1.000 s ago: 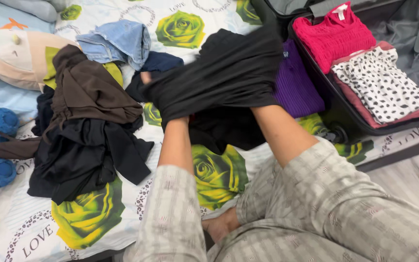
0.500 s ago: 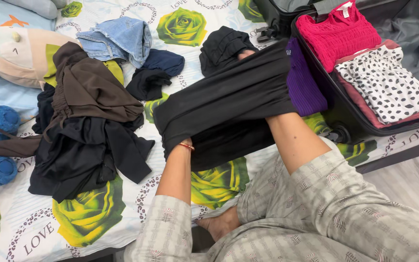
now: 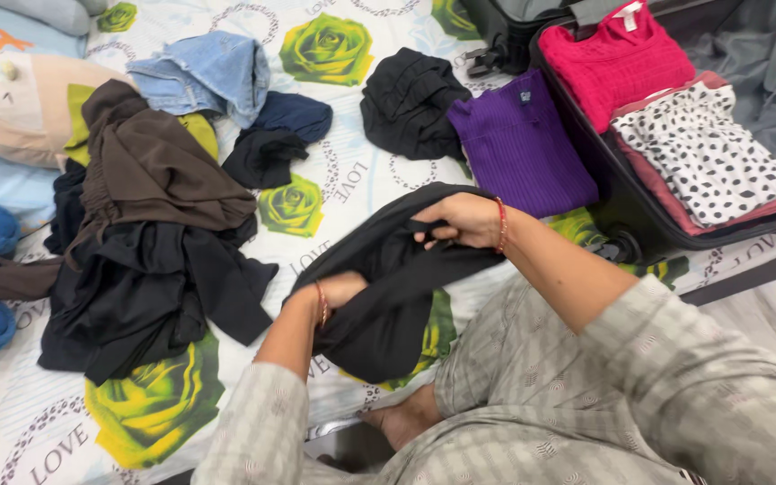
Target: The person folds several shirts and pants and places them into a suitcase on a bed.
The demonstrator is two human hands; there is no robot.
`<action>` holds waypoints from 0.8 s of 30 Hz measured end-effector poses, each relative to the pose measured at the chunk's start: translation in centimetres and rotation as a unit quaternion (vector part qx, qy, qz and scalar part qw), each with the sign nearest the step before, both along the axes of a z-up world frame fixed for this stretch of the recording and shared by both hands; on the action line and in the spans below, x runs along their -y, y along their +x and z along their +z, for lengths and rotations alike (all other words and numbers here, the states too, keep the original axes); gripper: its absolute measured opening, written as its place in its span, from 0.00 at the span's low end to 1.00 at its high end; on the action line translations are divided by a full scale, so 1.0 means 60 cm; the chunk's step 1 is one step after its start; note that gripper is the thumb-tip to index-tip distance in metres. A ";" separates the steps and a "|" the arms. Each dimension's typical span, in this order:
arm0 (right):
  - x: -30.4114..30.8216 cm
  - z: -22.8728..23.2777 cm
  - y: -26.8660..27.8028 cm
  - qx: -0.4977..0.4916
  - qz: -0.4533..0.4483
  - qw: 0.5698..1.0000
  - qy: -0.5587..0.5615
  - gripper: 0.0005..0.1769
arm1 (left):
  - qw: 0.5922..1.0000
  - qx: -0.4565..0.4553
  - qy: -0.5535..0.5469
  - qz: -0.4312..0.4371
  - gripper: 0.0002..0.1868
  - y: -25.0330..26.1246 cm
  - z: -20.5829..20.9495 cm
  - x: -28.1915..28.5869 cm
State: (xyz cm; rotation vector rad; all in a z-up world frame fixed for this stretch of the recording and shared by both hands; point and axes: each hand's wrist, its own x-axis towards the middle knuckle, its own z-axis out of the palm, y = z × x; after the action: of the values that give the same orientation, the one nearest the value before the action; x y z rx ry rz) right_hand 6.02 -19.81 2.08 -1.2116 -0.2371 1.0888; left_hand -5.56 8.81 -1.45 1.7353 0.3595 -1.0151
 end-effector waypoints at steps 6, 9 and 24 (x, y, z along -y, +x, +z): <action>-0.040 -0.030 -0.035 -0.118 -0.064 0.984 -0.118 0.14 | 0.927 0.056 -0.256 0.270 0.14 -0.034 0.029 -0.003; -0.064 -0.023 -0.059 -0.100 -0.035 0.992 -0.075 0.22 | 0.855 0.120 -0.375 0.336 0.12 -0.039 0.053 -0.005; 0.052 0.231 -0.006 0.120 -0.150 0.966 0.172 0.25 | 0.765 0.336 -0.482 0.263 0.15 -0.031 0.229 -0.039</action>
State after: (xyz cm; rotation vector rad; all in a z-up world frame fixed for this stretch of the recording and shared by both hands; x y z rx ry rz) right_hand 5.68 -22.95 15.91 -1.0235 -0.3981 0.6066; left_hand -7.42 11.15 12.27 0.8360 -0.1524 -0.0322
